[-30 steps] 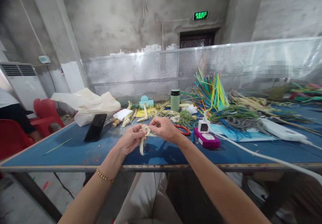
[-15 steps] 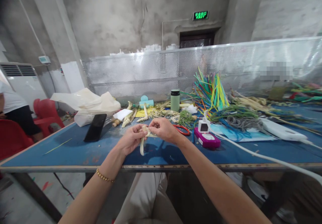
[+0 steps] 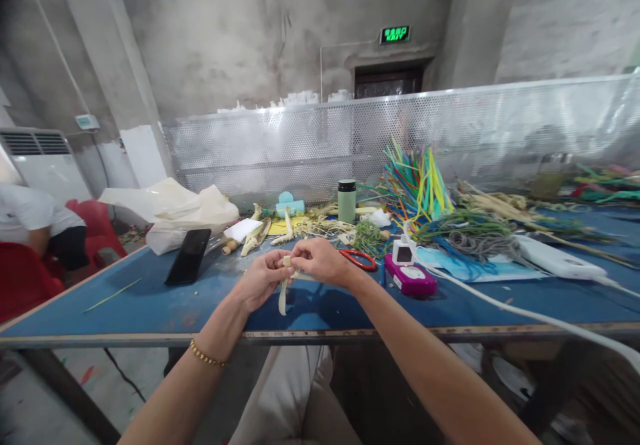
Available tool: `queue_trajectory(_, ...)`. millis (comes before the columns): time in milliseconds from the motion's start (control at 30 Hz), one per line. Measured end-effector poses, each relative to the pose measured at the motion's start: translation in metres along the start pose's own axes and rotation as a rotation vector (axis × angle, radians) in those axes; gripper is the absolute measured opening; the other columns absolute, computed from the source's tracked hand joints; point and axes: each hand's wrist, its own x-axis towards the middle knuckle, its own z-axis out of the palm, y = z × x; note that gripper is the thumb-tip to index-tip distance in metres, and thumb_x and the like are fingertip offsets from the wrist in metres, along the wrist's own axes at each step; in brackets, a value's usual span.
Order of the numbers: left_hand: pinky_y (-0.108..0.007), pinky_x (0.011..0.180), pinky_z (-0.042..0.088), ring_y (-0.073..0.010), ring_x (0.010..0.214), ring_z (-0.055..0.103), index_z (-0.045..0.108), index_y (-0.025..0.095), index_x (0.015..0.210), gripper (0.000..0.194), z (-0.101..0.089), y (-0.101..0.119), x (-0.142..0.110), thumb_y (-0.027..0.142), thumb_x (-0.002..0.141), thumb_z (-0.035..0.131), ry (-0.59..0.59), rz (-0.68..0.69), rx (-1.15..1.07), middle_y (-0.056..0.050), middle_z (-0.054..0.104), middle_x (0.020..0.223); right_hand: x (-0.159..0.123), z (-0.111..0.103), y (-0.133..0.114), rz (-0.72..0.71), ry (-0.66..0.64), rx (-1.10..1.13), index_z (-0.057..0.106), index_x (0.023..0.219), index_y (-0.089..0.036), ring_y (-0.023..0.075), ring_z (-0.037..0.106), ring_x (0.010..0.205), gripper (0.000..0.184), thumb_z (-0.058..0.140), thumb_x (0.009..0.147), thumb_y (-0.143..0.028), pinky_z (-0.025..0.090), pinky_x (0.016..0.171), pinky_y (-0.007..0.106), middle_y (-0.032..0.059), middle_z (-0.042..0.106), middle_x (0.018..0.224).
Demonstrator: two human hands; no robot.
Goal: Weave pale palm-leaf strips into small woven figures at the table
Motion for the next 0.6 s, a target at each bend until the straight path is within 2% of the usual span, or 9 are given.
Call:
queue_trajectory(200,-0.023,0.057,0.045,-0.0091,0.057,0.054,0.063,0.011,0.091,0.045,0.003,-0.001,-0.001,0.027,0.054,0.084,0.041,0.041,0.154,-0.001,0.062,0.068,-0.004,-0.001,0.001,0.025,-0.004,0.047,0.059,0.092,-0.014,0.0123,0.055,0.064,0.015,0.055,0.08,-0.022,0.041,0.057,0.022,0.0004,0.06,0.071)
queue_trajectory(433,-0.024,0.053,0.044,-0.0104,0.052,0.051,0.06,0.016,0.093,0.036,-0.006,-0.014,0.009,0.033,0.065,0.075,0.104,0.223,0.454,0.004,0.054,0.059,-0.005,0.004,0.003,-0.069,-0.004,-0.056,0.056,0.09,-0.015,0.0132,0.054,0.068,0.01,0.054,0.08,-0.015,0.042,0.064,0.025,0.0024,0.058,0.077)
queue_trajectory(533,-0.023,0.051,0.043,-0.0103,0.05,0.05,0.06,0.016,0.094,0.035,-0.007,-0.015,0.01,0.032,0.066,0.074,0.104,0.242,0.521,0.005,0.05,0.057,-0.004,0.007,0.007,-0.076,0.0,-0.108,0.055,0.088,-0.015,0.0128,0.053,0.068,0.011,0.053,0.079,-0.01,0.041,0.064,0.024,0.0023,0.057,0.077)
queue_trajectory(600,-0.023,0.05,0.044,-0.0103,0.049,0.05,0.058,0.016,0.1,0.043,-0.005,-0.014,0.009,0.03,0.064,0.075,0.112,0.226,0.494,0.007,0.047,0.056,-0.005,0.008,0.01,-0.108,-0.004,-0.151,0.055,0.089,-0.015,0.0125,0.052,0.068,0.014,0.051,0.078,-0.007,0.04,0.064,0.024,0.002,0.057,0.077)
